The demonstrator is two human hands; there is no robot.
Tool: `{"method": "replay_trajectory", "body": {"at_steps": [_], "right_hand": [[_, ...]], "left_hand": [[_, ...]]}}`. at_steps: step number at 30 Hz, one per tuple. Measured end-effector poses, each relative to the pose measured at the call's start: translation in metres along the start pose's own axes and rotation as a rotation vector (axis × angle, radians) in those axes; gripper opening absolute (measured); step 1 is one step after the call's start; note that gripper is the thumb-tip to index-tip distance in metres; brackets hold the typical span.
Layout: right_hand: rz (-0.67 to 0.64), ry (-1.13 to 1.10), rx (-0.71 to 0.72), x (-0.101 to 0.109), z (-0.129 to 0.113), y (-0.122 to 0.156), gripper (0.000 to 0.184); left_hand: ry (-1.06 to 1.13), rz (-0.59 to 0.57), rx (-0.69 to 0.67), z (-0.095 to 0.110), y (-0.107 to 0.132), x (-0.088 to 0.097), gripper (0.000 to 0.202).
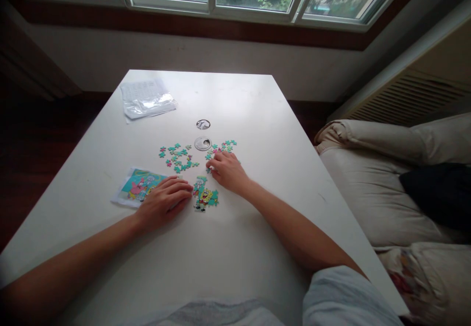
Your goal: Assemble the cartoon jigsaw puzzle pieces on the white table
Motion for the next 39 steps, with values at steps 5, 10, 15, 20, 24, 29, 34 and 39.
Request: {"method": "replay_trajectory", "body": {"at_steps": [5,10,15,20,24,29,34,39], "right_hand": [[-0.015,0.010,0.003,0.001,0.000,0.000,0.017],[-0.027,0.043,0.040,0.000,-0.003,0.001,0.019],[0.023,0.026,0.014,0.004,-0.001,0.003,0.018],[0.057,0.091,-0.022,0.009,-0.001,0.005,0.022],[0.031,0.111,-0.023,0.006,-0.002,0.003,0.018],[0.009,0.060,0.017,0.000,-0.003,0.003,0.019],[0.054,0.060,-0.032,0.005,0.002,0.003,0.017],[0.039,0.093,-0.051,0.006,0.003,0.004,0.016]], "left_hand": [[0.004,0.012,-0.005,0.001,0.000,0.001,0.019],[-0.005,0.000,0.001,0.000,0.000,-0.001,0.019],[-0.017,-0.010,0.007,-0.002,0.001,-0.001,0.018],[-0.016,-0.001,0.007,-0.002,0.001,0.001,0.018],[-0.018,-0.003,0.014,-0.003,0.001,-0.001,0.018],[0.003,-0.017,-0.021,0.002,0.001,-0.002,0.022],[-0.004,-0.101,-0.097,0.010,0.002,-0.009,0.030],[-0.051,-0.115,-0.067,0.005,0.003,-0.013,0.033]]}}
Point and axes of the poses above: each hand's wrist, its own y-axis away from the middle knuckle, its own x-axis out of the back of the hand, z = x × y, the point moved 10 cm from there along -y, towards the middle knuckle, and after that the axes turned 6 degrees about y, right-handed, at the moved point
